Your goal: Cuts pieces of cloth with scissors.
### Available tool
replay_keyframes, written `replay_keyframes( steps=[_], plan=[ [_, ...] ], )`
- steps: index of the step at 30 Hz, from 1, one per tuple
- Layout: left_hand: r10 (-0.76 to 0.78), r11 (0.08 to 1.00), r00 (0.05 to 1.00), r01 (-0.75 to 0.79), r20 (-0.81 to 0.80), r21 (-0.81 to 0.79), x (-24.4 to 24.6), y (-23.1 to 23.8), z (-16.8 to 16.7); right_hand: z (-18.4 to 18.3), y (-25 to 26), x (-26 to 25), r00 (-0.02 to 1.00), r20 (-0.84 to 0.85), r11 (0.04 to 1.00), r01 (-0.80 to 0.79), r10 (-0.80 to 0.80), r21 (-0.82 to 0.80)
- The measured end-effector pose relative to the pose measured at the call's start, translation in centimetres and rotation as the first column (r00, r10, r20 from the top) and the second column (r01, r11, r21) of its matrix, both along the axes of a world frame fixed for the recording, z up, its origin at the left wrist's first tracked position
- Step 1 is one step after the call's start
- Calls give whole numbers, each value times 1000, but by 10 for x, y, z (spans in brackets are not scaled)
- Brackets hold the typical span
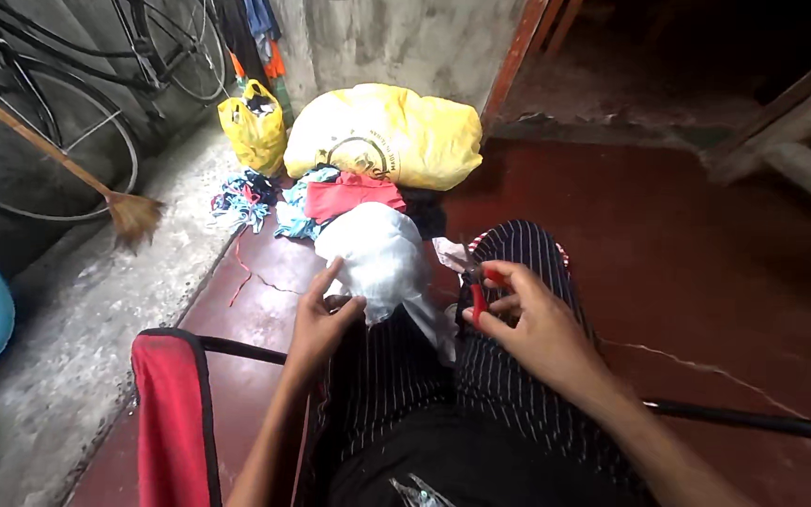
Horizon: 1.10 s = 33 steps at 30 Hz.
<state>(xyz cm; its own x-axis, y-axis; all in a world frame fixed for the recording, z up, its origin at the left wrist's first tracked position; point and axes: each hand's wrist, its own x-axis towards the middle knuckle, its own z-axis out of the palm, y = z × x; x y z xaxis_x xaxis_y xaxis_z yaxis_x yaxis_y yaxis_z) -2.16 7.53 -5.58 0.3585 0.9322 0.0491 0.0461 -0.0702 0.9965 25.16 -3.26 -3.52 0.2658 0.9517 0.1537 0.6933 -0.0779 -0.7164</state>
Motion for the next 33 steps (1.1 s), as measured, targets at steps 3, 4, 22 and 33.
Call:
replay_keyframes(
  steps=[3,4,22,33],
  plan=[
    [73,994,996,-69,-47,80,8,-5,-2,6,-12,-26,942,-295,934,-241,160,-265],
    [94,990,994,-87,-57,107,10,-6,-5,8,-15,-33,875,-442,859,-371,196,-352],
    [-102,987,982,119,157,-108,-5,-6,-6,-3,-14,-53,577,-811,649,-654,95,-389],
    [-182,969,936,224,300,-109,-11,-1,-12,-8,-7,-52,497,-857,603,-727,134,-327]
  ],
)
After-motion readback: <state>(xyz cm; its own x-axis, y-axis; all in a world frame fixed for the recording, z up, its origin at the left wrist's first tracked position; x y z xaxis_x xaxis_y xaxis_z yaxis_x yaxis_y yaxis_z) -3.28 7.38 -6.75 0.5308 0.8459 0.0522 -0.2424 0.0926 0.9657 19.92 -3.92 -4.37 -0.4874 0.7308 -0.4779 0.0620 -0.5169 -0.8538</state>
